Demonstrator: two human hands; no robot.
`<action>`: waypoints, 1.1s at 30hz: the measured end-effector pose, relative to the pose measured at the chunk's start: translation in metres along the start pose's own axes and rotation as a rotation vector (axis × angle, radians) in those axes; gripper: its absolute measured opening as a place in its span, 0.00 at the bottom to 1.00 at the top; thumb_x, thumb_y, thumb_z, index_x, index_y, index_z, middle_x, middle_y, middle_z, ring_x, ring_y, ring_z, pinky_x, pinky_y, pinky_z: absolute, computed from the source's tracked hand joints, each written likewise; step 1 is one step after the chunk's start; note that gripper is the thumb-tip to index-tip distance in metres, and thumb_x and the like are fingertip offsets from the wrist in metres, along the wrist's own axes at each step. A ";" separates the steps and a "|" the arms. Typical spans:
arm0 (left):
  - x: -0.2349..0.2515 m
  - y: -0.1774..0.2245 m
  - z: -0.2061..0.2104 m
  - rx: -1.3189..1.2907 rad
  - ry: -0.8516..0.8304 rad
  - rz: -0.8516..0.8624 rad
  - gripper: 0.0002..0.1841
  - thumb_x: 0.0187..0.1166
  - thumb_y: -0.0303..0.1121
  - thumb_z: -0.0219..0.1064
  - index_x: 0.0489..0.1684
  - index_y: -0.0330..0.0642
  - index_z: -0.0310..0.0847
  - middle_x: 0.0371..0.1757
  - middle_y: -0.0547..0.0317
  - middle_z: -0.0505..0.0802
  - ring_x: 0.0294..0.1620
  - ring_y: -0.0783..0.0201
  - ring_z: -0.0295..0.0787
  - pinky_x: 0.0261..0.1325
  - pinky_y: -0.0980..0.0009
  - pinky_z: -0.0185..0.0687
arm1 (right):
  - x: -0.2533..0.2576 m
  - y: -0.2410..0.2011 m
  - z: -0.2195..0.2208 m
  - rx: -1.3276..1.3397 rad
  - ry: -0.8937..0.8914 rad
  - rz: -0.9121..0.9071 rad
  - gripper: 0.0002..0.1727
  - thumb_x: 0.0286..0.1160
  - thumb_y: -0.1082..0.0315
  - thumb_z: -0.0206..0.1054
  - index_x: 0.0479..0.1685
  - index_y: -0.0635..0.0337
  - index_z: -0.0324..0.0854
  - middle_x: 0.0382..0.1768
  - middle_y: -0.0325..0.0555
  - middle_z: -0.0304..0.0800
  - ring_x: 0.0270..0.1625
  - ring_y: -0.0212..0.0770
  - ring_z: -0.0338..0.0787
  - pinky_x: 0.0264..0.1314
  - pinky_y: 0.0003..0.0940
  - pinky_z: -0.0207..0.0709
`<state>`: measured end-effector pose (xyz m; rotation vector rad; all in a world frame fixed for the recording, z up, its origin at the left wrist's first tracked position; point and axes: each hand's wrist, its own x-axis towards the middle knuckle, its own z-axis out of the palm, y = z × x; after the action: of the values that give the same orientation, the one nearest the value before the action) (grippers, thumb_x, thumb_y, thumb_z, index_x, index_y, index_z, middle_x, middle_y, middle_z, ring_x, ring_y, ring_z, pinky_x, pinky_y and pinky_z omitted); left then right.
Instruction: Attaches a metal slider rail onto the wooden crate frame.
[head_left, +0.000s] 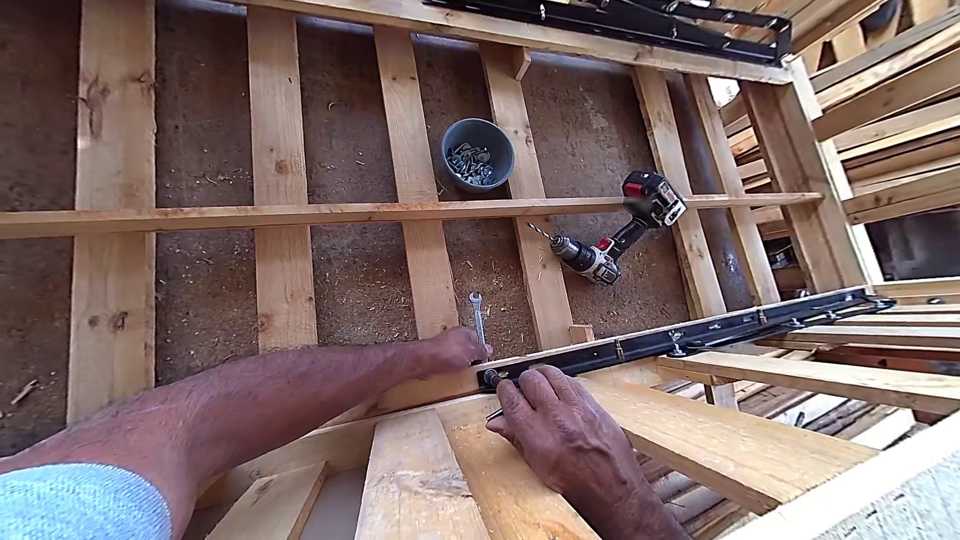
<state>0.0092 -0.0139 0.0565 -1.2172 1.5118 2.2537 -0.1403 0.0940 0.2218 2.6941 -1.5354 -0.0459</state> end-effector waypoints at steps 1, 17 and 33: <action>0.001 -0.001 0.000 0.001 0.000 0.002 0.19 0.91 0.46 0.58 0.41 0.36 0.79 0.34 0.53 0.83 0.35 0.61 0.80 0.44 0.60 0.77 | -0.001 -0.001 0.002 0.007 0.002 0.024 0.27 0.89 0.43 0.52 0.51 0.55 0.88 0.37 0.45 0.88 0.48 0.49 0.90 0.49 0.38 0.86; 0.000 0.004 0.002 -0.035 0.033 -0.012 0.16 0.88 0.42 0.61 0.39 0.36 0.82 0.33 0.53 0.86 0.36 0.61 0.83 0.45 0.60 0.78 | 0.005 0.001 -0.001 0.015 -0.131 -0.032 0.30 0.89 0.40 0.48 0.38 0.54 0.86 0.26 0.42 0.80 0.33 0.48 0.87 0.20 0.34 0.76; -0.015 0.001 -0.001 -0.308 0.055 -0.077 0.10 0.85 0.36 0.67 0.42 0.37 0.87 0.34 0.54 0.93 0.33 0.65 0.89 0.42 0.69 0.85 | -0.018 -0.008 0.011 0.261 0.112 0.170 0.23 0.88 0.44 0.58 0.56 0.51 0.90 0.52 0.50 0.92 0.70 0.55 0.88 0.61 0.40 0.89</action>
<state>0.0192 -0.0107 0.0674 -1.3995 1.1389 2.4851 -0.1434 0.1134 0.2102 2.6812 -1.8432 0.3277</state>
